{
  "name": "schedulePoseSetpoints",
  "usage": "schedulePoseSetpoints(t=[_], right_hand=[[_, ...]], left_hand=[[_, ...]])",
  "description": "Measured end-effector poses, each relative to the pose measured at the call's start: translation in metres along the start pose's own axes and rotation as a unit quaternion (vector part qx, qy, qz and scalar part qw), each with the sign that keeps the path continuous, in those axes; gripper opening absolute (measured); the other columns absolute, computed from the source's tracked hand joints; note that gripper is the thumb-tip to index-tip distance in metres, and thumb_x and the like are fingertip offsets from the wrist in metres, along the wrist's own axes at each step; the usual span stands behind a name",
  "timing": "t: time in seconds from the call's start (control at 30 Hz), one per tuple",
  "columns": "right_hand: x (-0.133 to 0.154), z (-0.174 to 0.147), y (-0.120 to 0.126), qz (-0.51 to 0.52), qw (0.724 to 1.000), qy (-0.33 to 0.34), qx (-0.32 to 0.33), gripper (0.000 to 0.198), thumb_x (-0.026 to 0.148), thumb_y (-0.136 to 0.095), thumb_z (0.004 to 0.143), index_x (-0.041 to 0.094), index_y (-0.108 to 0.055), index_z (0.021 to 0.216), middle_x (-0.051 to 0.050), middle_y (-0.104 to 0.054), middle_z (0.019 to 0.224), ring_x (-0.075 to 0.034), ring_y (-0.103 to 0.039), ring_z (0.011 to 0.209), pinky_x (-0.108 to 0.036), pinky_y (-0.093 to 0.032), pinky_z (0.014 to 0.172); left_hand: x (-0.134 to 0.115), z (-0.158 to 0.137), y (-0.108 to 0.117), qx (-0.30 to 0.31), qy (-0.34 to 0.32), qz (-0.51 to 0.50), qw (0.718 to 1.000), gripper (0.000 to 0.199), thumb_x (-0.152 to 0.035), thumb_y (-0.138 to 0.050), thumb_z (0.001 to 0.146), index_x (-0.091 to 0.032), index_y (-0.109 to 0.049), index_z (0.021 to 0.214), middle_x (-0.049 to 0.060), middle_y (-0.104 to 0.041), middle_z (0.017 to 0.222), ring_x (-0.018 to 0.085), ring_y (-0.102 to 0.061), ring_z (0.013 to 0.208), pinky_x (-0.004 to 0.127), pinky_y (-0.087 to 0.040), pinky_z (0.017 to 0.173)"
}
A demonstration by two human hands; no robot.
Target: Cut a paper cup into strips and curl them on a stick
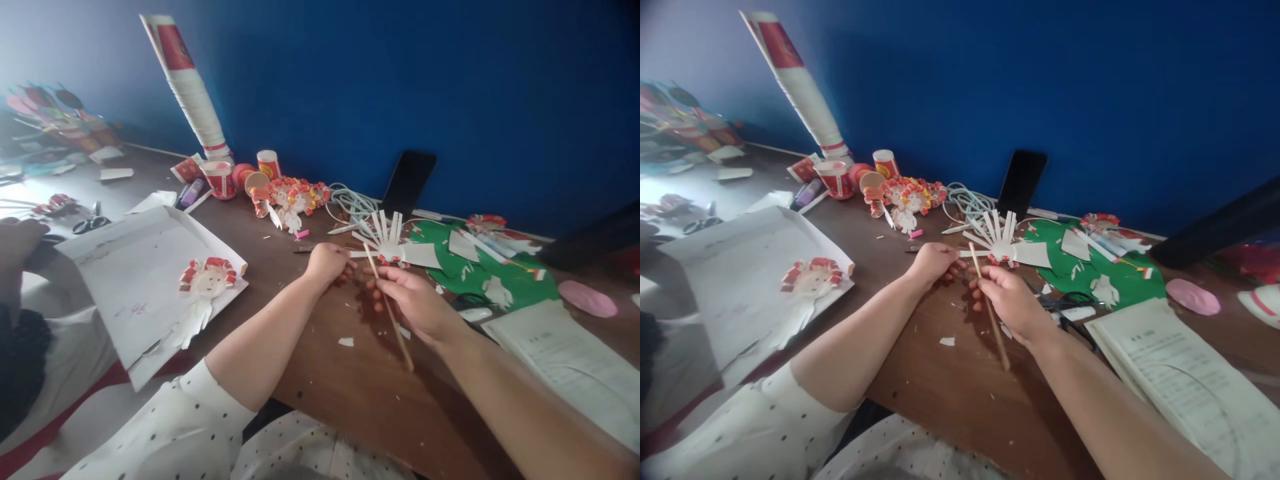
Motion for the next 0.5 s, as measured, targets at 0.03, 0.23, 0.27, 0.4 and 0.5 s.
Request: schedulePoseSetpoints(t=[0.03, 0.23, 0.27, 0.4, 0.5], right_hand=[[0.0, 0.006, -0.003, 0.031, 1.0, 0.0, -0.007, 0.023, 0.018, -0.057, 0.075, 0.017, -0.063, 0.098, -0.002, -0.06, 0.08, -0.008, -0.051, 0.062, -0.018, -0.043, 0.05], [-0.004, 0.024, -0.016, 0.104, 0.994, -0.028, -0.018, 0.016, 0.023, -0.06, 0.079, 0.015, -0.064, 0.092, 0.002, -0.049, 0.061, -0.005, -0.037, 0.046, -0.013, -0.023, 0.035], [-0.005, 0.025, -0.017, 0.113, 0.993, -0.033, -0.017, 0.017, 0.021, -0.06, 0.078, 0.015, -0.064, 0.093, 0.002, -0.05, 0.06, -0.005, -0.038, 0.046, -0.012, -0.024, 0.035], [-0.01, 0.028, -0.02, 0.206, 0.977, -0.058, -0.008, 0.025, 0.011, -0.057, 0.077, 0.015, -0.059, 0.102, 0.001, -0.053, 0.064, -0.004, -0.04, 0.045, -0.01, -0.024, 0.034], [-0.01, 0.031, -0.021, 0.289, 0.954, -0.071, 0.047, 0.025, 0.006, -0.053, 0.078, 0.015, -0.057, 0.1, 0.001, -0.052, 0.069, -0.001, -0.036, 0.043, -0.007, -0.02, 0.032]], left_hand=[[0.0, -0.001, 0.0, -0.001, 0.002, 0.003, 1.0, 0.013, -0.022, -0.057, 0.083, -0.013, -0.063, 0.075, 0.006, -0.07, 0.076, 0.006, -0.054, 0.046, 0.017, -0.042, 0.045], [-0.001, -0.005, 0.004, -0.044, -0.014, 0.0, 0.999, 0.012, -0.023, -0.062, 0.077, -0.015, -0.064, 0.068, 0.0, -0.058, 0.055, 0.007, -0.046, 0.039, 0.019, -0.039, 0.042], [0.0, -0.005, 0.004, -0.046, -0.016, -0.005, 0.999, 0.013, -0.023, -0.062, 0.076, -0.015, -0.064, 0.066, -0.001, -0.056, 0.053, 0.007, -0.045, 0.039, 0.019, -0.038, 0.042], [0.0, -0.005, 0.006, -0.036, -0.013, -0.028, 0.999, 0.015, -0.023, -0.063, 0.075, -0.015, -0.062, 0.063, -0.003, -0.051, 0.048, 0.006, -0.043, 0.039, 0.018, -0.036, 0.041], [-0.002, -0.006, 0.006, -0.032, -0.005, -0.037, 0.999, 0.015, -0.022, -0.063, 0.075, -0.014, -0.062, 0.063, -0.002, -0.051, 0.049, 0.006, -0.043, 0.039, 0.017, -0.035, 0.041]])
Point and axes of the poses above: each hand's wrist, its own z-axis towards the middle knuckle, its own y-axis out of the back of the hand, x = y × z, the point moved 1 cm from there along z, towards the middle knuckle
